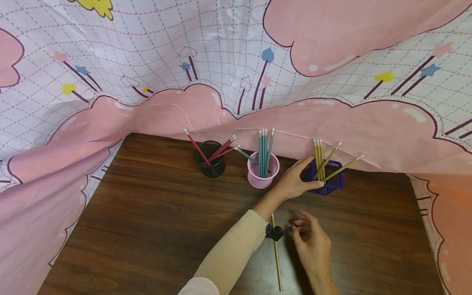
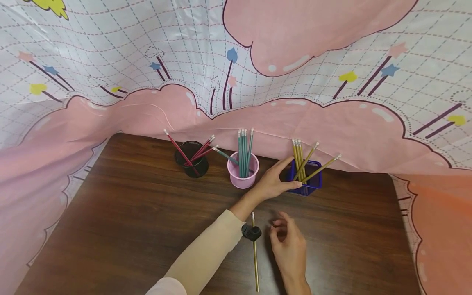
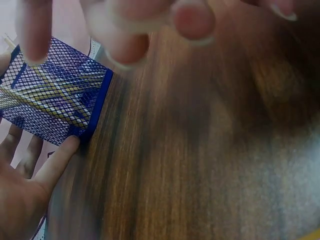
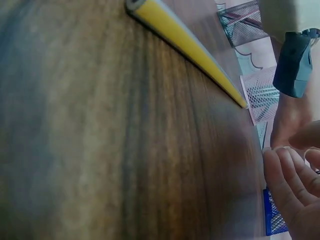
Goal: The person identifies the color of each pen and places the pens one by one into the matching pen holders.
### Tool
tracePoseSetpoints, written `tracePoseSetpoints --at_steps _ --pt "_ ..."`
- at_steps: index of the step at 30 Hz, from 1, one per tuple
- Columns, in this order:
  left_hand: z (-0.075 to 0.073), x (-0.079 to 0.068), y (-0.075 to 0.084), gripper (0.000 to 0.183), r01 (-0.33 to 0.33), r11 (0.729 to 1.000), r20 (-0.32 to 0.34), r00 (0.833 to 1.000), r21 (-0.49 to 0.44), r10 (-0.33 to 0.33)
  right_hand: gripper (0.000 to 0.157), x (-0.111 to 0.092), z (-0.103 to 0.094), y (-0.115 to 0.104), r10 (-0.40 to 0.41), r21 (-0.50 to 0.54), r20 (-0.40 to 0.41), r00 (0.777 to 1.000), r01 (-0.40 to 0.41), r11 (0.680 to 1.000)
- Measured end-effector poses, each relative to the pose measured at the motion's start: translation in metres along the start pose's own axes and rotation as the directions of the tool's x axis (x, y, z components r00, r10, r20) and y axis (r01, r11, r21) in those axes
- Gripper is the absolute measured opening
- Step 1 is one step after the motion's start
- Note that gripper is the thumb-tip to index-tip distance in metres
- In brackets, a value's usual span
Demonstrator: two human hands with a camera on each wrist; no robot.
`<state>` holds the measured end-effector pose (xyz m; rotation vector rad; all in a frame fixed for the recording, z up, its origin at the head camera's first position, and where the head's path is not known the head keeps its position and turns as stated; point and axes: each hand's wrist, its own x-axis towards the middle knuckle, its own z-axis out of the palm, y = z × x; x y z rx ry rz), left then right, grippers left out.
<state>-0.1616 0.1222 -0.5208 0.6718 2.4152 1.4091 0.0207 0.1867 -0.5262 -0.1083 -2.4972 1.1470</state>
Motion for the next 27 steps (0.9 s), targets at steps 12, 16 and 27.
tracePoseSetpoints --at_steps 12,16,27 --pt "0.004 0.002 0.002 0.086 -0.012 0.999 0.001 1.000 -0.048 0.012 0.058 -0.016 0.008 -0.004 0.106 -0.038 0.181 0.978 -0.100 0.994" --pt "0.000 0.001 0.000 0.086 -0.021 0.999 -0.003 1.000 -0.047 0.021 0.060 -0.018 0.016 -0.011 0.040 -0.143 0.205 0.978 -0.011 0.990" --pt "0.000 0.001 -0.001 0.086 -0.026 0.999 0.001 1.000 -0.042 0.026 0.054 -0.016 0.023 -0.028 0.072 -0.346 0.207 0.976 0.004 0.938"
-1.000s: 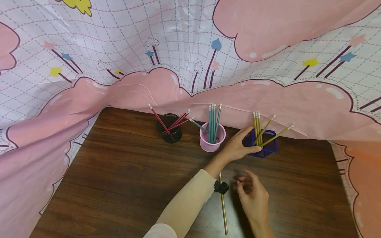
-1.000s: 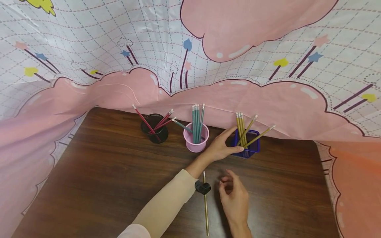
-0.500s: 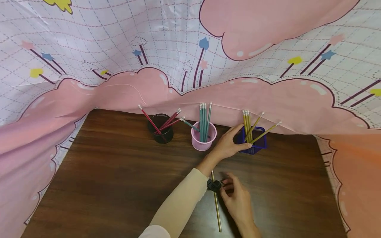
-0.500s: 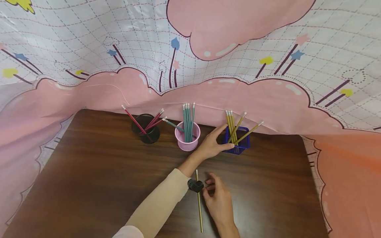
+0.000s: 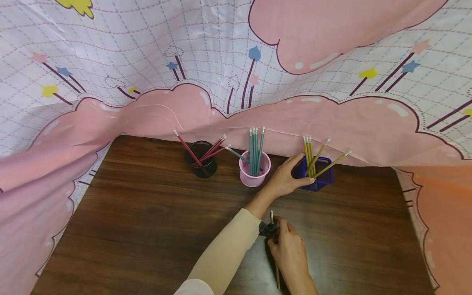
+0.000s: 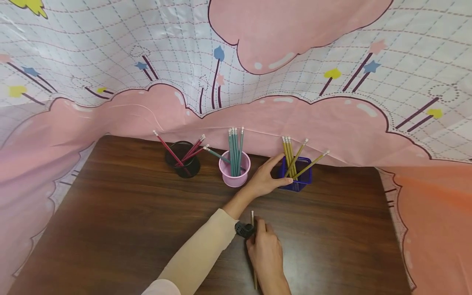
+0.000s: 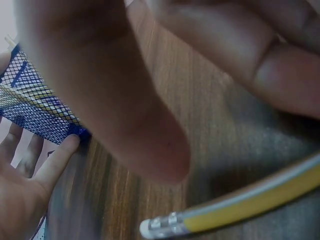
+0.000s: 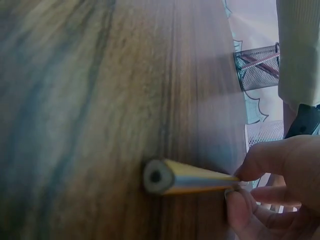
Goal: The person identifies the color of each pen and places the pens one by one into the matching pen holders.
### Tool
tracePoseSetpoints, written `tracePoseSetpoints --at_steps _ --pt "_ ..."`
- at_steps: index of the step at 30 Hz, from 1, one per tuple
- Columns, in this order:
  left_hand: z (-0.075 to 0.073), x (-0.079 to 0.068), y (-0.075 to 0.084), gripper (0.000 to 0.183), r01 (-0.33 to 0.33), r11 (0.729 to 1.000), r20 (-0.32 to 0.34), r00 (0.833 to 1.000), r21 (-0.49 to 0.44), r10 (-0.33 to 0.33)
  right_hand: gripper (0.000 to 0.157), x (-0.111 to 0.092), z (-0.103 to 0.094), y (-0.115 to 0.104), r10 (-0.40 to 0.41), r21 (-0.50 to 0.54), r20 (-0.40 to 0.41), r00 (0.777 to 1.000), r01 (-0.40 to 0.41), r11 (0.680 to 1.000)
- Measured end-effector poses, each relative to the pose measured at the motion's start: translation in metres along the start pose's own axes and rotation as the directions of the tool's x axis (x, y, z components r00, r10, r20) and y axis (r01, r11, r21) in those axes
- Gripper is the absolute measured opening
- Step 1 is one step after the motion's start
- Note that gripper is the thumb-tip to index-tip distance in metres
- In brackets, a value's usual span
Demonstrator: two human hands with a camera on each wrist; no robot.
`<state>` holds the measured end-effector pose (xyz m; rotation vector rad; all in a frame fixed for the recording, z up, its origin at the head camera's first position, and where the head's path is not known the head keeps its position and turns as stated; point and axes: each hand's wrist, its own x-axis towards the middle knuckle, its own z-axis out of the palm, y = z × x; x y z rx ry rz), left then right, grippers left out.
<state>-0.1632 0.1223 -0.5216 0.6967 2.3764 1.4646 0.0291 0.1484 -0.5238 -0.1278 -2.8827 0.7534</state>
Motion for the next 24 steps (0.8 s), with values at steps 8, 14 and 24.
tracePoseSetpoints --at_steps 8,14,24 --pt "0.0013 0.0002 -0.0004 0.087 -0.006 1.000 -0.007 1.000 0.000 0.006 0.059 0.0008 0.0003 0.0001 0.028 0.017 0.012 1.000 -0.028 0.999" --pt "0.0020 0.0004 -0.0019 0.087 -0.007 1.000 -0.007 1.000 0.001 0.007 0.058 0.0025 -0.0011 0.0057 0.049 0.071 0.030 0.998 -0.051 0.996" --pt "0.0017 0.0005 -0.0022 0.086 -0.011 1.000 -0.011 1.000 0.010 0.011 0.073 0.0034 -0.0068 0.0088 0.073 0.125 0.080 0.994 -0.082 0.989"
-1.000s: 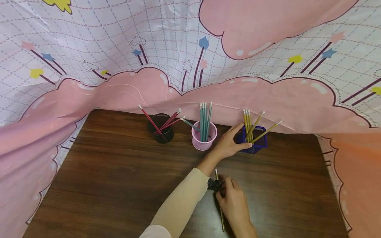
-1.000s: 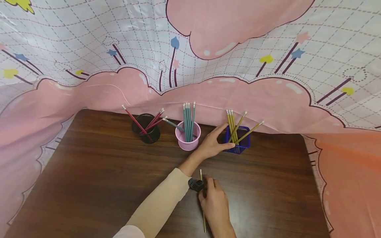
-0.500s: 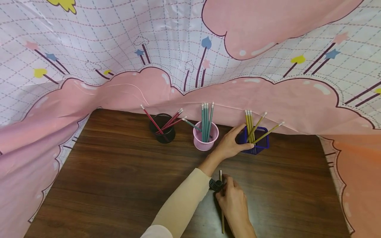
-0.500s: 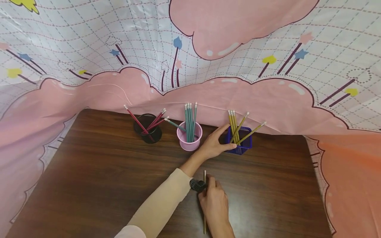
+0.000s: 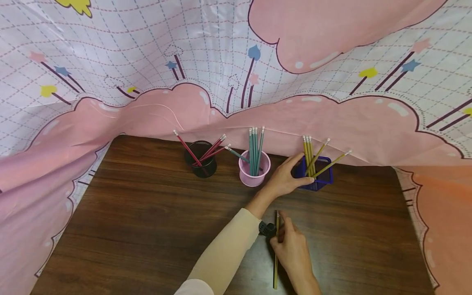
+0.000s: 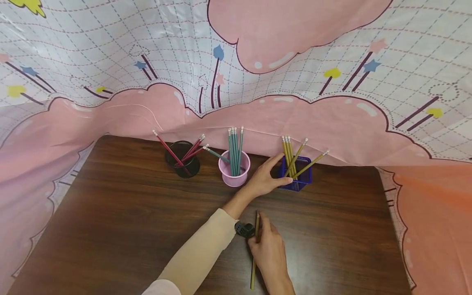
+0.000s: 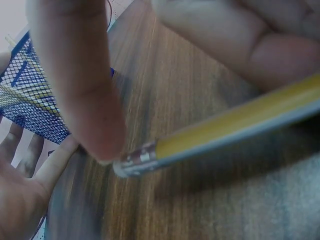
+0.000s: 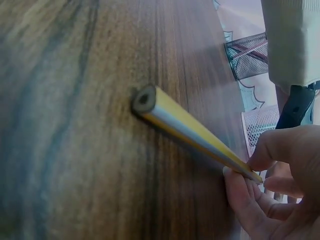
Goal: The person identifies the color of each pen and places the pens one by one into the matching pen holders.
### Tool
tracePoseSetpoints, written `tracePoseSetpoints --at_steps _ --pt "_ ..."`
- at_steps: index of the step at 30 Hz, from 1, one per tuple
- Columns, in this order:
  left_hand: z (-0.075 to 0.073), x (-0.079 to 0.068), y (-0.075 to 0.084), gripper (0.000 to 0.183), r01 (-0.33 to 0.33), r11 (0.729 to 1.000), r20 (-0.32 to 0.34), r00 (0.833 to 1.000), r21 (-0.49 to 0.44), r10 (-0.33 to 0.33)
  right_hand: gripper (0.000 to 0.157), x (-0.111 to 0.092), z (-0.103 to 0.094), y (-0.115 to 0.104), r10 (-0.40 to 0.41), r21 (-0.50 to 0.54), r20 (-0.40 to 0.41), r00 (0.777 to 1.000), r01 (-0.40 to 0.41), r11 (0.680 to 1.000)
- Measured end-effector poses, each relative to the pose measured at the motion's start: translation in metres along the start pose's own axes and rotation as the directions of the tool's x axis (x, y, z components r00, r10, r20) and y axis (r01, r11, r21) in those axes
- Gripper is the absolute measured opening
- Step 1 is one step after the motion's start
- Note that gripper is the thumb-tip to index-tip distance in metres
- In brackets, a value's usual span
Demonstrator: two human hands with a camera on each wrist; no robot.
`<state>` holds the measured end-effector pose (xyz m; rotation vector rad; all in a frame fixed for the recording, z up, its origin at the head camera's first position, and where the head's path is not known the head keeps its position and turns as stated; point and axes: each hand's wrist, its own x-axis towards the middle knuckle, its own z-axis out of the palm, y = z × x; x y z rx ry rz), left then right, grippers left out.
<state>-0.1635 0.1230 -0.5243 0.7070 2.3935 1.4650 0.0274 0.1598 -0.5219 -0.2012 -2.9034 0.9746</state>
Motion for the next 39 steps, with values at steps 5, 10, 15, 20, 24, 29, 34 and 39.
tracePoseSetpoints --at_steps 5,10,15,20,24,29,34,39 --pt "0.000 0.001 0.000 0.085 -0.010 1.000 -0.006 1.000 0.003 0.010 0.073 0.000 -0.001 0.001 0.003 0.019 -0.021 1.000 -0.003 1.000" --pt "0.000 0.000 -0.001 0.085 0.000 1.000 -0.001 1.000 -0.007 0.000 0.072 0.005 -0.004 0.006 -0.042 0.039 -0.089 0.995 0.046 0.998" --pt "0.000 0.000 -0.001 0.086 0.012 1.000 0.000 1.000 -0.004 -0.012 0.071 0.014 -0.014 0.012 -0.101 0.011 -0.187 0.977 0.105 0.994" --pt "-0.001 0.001 0.000 0.086 0.020 1.000 0.004 1.000 -0.001 -0.020 0.069 0.025 -0.031 0.012 -0.071 0.004 -0.212 0.975 0.073 0.997" --pt "0.000 0.002 0.000 0.085 0.015 1.000 -0.001 1.000 0.004 -0.015 0.067 0.031 -0.045 0.011 -0.046 0.019 -0.217 0.975 0.051 0.999" --pt "0.000 0.002 0.000 0.085 0.010 1.000 -0.005 1.000 0.005 -0.010 0.069 0.035 -0.054 0.014 -0.057 0.017 -0.244 0.968 0.063 0.998" --pt "0.000 0.002 0.001 0.085 0.006 1.000 -0.005 1.000 0.006 -0.006 0.070 0.040 -0.065 0.016 -0.020 0.015 -0.250 0.968 0.024 1.000" --pt "0.000 0.001 0.001 0.085 0.009 1.000 -0.001 1.000 0.003 -0.009 0.069 0.053 -0.084 0.015 0.020 0.022 -0.288 0.957 -0.015 1.000"
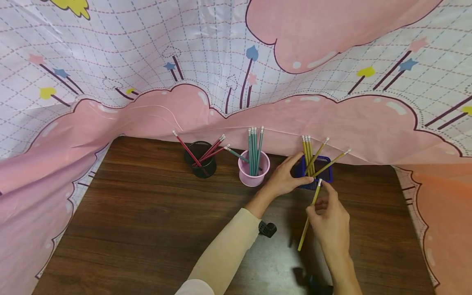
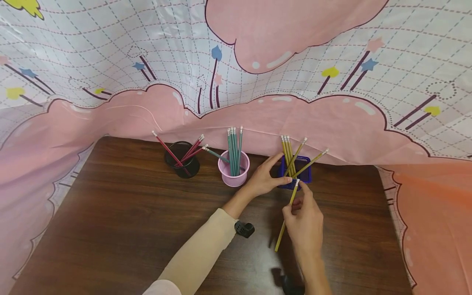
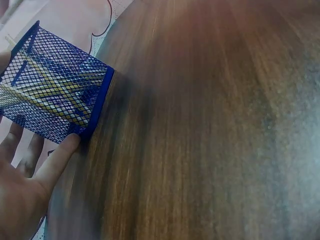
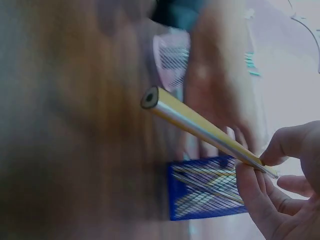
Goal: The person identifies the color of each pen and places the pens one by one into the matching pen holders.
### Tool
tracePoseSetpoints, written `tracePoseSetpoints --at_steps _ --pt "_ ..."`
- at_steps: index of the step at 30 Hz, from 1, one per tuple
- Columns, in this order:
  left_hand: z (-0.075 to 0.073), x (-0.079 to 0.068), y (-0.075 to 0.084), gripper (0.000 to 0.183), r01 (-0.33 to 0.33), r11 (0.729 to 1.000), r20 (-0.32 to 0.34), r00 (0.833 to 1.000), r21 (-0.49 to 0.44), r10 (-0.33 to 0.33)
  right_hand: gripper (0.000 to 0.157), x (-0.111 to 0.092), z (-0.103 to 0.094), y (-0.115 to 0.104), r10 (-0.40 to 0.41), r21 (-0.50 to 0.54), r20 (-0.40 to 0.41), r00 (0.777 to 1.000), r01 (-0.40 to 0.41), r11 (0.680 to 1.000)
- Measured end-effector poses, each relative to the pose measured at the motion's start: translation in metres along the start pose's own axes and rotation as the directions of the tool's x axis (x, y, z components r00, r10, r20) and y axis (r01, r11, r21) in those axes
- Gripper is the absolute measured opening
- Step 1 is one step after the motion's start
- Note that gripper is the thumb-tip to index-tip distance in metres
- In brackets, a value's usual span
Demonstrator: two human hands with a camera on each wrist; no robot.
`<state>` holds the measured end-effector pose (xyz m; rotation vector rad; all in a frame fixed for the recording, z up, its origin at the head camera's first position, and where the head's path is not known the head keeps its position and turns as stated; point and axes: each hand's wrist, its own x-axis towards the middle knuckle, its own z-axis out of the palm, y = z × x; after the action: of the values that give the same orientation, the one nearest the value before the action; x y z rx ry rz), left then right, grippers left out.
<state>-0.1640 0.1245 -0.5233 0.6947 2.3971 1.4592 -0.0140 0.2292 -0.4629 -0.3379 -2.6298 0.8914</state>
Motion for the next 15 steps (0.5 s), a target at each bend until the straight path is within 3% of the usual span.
tracePoseSetpoints --at_steps 7,15 --pt "0.001 -0.001 0.000 0.087 0.020 1.000 0.009 1.000 -0.004 -0.020 0.066 0.025 -0.014 0.000 -0.029 0.004 -0.107 0.994 0.029 1.000" --pt "-0.001 0.000 0.001 0.086 0.027 1.000 0.002 1.000 0.002 -0.027 0.066 0.040 -0.019 -0.001 -0.021 0.023 -0.160 0.987 0.025 0.999"
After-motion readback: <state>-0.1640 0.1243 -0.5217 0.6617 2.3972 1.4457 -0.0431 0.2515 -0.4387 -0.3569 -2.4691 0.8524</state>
